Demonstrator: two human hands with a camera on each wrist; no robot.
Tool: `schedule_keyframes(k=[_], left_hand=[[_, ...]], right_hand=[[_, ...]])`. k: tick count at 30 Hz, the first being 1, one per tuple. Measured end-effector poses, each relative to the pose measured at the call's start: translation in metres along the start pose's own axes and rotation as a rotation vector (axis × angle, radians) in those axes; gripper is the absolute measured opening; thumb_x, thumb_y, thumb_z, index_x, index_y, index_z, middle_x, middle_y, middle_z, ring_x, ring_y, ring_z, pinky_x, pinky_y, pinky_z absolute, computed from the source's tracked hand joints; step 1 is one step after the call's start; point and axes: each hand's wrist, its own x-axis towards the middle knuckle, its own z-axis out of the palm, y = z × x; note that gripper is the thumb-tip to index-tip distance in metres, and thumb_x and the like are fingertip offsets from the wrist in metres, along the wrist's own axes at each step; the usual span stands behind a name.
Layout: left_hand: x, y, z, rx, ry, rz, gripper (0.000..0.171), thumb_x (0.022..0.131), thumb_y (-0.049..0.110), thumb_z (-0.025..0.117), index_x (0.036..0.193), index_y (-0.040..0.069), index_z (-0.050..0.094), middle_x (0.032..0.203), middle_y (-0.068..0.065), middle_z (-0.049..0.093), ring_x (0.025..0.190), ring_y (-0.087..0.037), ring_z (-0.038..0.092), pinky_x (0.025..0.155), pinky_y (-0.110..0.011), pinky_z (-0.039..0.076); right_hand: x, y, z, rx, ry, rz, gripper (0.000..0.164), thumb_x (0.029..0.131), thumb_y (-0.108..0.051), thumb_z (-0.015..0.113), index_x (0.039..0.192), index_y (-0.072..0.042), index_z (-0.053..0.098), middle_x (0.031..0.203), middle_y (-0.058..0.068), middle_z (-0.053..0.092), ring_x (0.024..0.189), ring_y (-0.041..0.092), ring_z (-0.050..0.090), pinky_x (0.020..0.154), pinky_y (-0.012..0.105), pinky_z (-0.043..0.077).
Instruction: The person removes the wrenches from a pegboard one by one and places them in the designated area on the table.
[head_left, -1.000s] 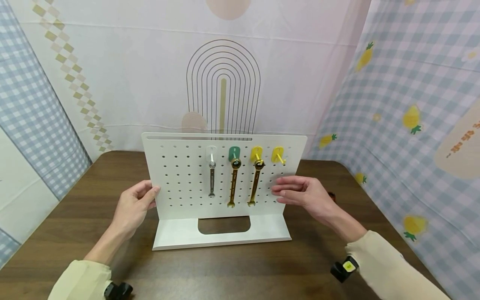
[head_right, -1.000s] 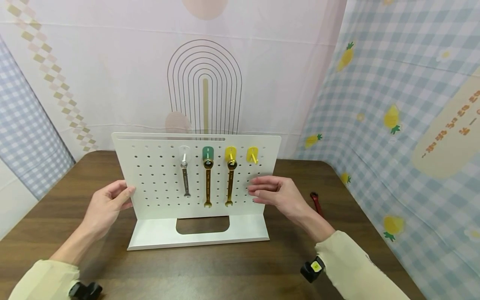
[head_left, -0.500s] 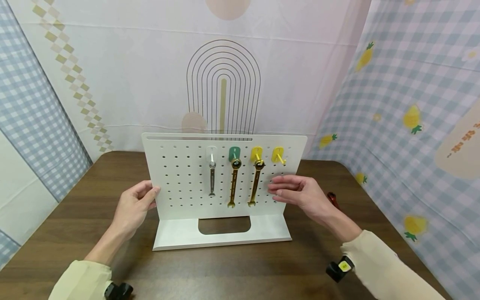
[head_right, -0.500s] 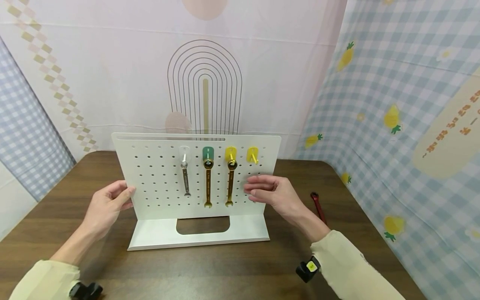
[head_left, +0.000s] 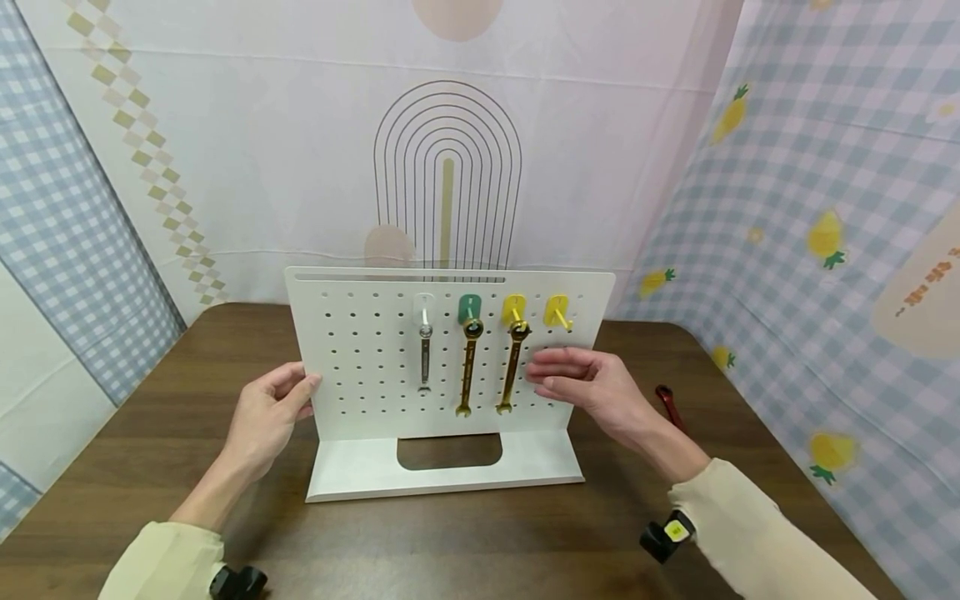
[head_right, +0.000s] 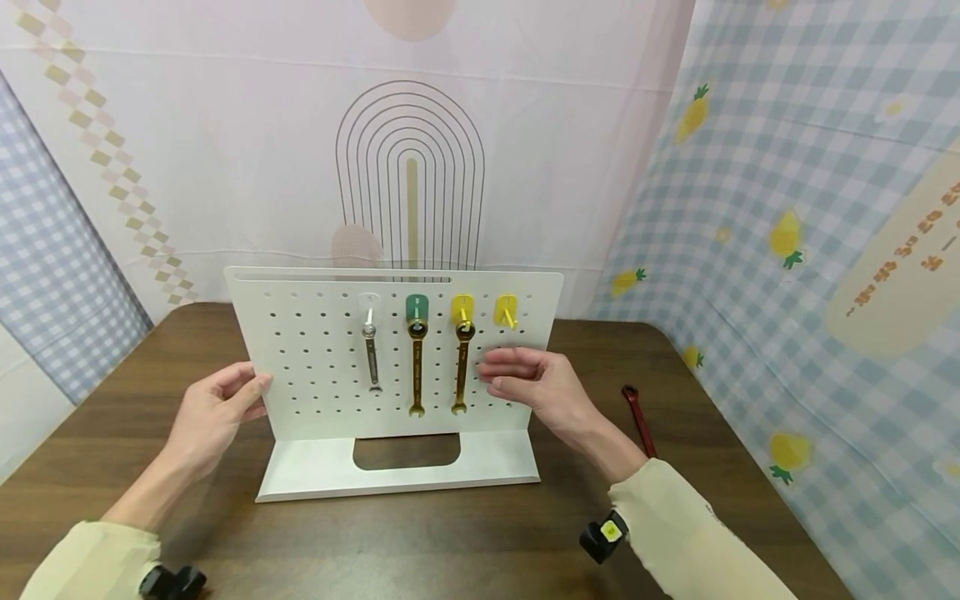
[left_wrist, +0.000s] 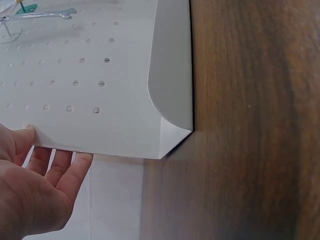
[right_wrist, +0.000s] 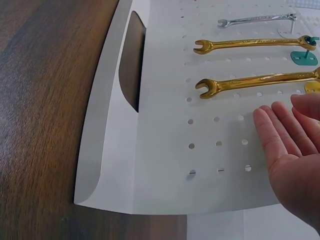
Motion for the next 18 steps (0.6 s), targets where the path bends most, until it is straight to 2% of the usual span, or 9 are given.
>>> schedule_keyframes(k=[10,18], left_hand=[[-0.002,-0.001,-0.002,0.022,0.005,-0.008,0.035,0.107,0.02,0.065,0.129,-0.007,0.066,0.097,0.015,0.07,0.092,0.007,0.064,0.081,-0.014,0.06],[-0.003,0.0,-0.002,0.027,0.006,-0.01,0.034,0.107,0.019,0.066,0.129,-0.007,0.066,0.096,0.016,0.07,0.092,0.007,0.064,0.08,-0.015,0.061]], right_hand=[[0.006,-0.002,0.006,-0.003,0.005,-0.024,0.044,0.096,0.005,0.072,0.138,0.012,0.06,0.124,0.011,0.077,0.115,0.02,0.075,0.1,0.038,0.061],[0.011,-0.006,0.013,0.026,0.009,-0.008,0.045,0.096,0.007,0.07,0.139,0.015,0.057,0.124,0.014,0.076,0.111,0.016,0.075,0.1,0.037,0.061]])
